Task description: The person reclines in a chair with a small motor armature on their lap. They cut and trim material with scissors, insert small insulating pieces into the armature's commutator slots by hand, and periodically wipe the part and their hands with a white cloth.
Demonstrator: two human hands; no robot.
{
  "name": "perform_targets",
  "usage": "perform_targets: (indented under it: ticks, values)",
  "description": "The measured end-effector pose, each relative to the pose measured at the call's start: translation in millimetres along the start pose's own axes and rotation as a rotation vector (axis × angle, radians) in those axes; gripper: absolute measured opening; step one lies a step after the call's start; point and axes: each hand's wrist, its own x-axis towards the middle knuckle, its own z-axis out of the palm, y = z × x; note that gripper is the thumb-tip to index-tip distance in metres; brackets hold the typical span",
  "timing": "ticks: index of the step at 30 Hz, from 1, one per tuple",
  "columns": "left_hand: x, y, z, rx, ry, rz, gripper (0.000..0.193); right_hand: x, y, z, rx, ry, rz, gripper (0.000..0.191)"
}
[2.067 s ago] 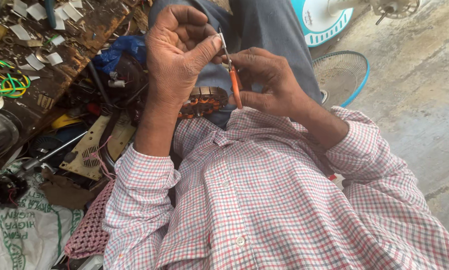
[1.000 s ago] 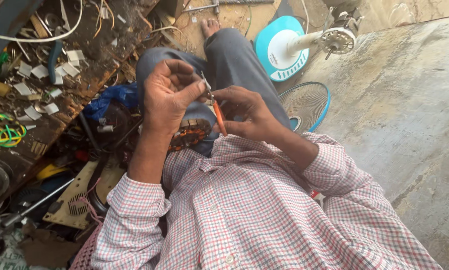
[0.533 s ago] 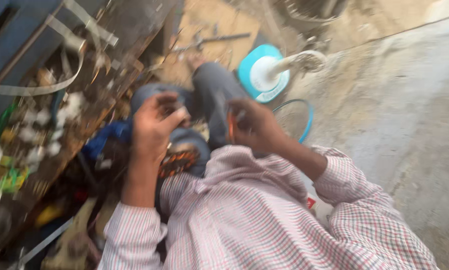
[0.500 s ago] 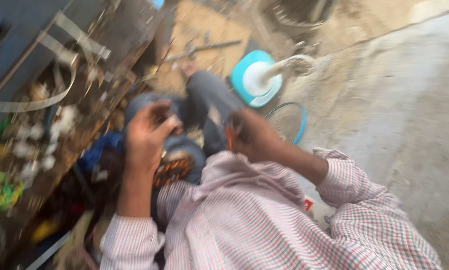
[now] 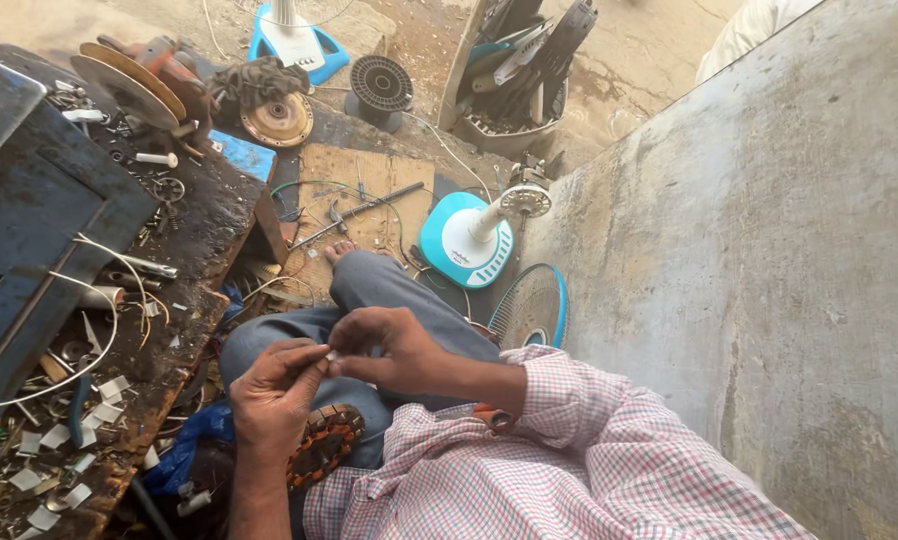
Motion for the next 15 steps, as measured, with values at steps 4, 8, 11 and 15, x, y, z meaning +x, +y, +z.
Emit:
perform_targets:
  ticks: [4, 8, 11, 15]
  values:
    - [-2, -3, -8, -0.149, 0.027, 0.008, 0.030, 9, 27, 10, 0.240, -0.013, 0.075, 0.021]
    - [0, -5, -9, -0.154, -0.003, 0.055, 0.038, 13, 36, 1, 0.228, -0.099, 0.167, 0.022]
    - [1, -5, -5, -0.126, -0.014, 0.089, 0.039, 16, 31, -2, 0.219, -0.068, 0.243, 0.026]
    - [1, -1, -4, -0.002, 0.023, 0.055, 0.034, 14, 24, -2, 0.141, -0.034, 0.239, 0.027]
